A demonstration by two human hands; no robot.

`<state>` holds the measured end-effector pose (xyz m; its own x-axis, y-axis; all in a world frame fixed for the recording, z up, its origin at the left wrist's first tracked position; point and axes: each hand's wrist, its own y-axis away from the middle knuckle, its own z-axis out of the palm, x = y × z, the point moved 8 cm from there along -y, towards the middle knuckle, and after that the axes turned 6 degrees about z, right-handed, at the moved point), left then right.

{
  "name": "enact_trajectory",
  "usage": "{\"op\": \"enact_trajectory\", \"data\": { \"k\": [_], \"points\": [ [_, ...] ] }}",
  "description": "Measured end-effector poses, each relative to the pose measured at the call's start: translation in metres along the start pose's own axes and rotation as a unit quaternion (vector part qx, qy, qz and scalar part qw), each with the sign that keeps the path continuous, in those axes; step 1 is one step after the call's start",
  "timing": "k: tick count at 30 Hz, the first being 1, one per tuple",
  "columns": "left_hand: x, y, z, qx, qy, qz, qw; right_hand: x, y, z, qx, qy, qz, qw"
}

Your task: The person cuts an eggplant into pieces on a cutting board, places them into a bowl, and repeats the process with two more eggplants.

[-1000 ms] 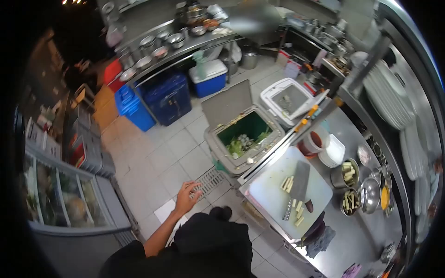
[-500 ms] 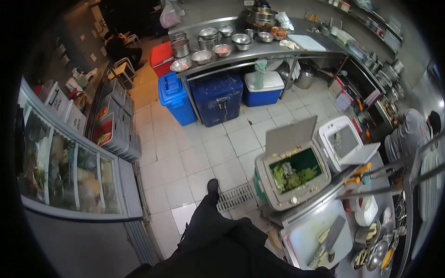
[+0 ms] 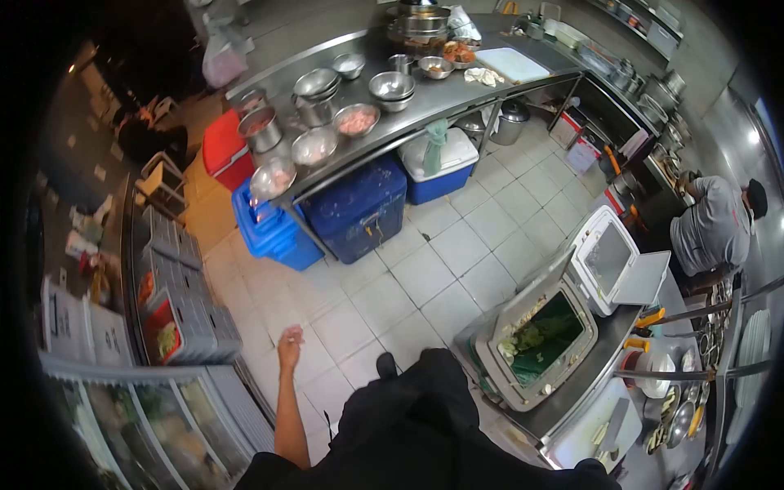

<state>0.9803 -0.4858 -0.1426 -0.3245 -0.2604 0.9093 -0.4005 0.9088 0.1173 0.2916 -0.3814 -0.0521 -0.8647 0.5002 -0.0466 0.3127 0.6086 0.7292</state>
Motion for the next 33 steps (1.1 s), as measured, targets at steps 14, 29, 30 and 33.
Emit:
{"op": "enact_trajectory", "data": {
  "k": [14, 29, 30, 33],
  "points": [
    [0.283, -0.228, 0.156, -0.142, 0.031, 0.014, 0.989, -0.09, -0.175, -0.122, -0.043, -0.051, 0.003, 0.998],
    [0.44, -0.416, 0.372, -0.163, 0.092, 0.097, 0.978, -0.155, -0.325, -0.272, -0.082, -0.054, -0.035, 0.995],
    [0.451, -0.433, 0.403, -0.18, 0.098, 0.122, 0.971, -0.155, -0.331, -0.275, -0.097, -0.044, -0.032, 0.994],
    [0.485, -0.469, 0.477, -0.211, 0.079, 0.17, 0.959, -0.157, -0.346, -0.291, -0.137, -0.024, -0.027, 0.99]
  ]
}}
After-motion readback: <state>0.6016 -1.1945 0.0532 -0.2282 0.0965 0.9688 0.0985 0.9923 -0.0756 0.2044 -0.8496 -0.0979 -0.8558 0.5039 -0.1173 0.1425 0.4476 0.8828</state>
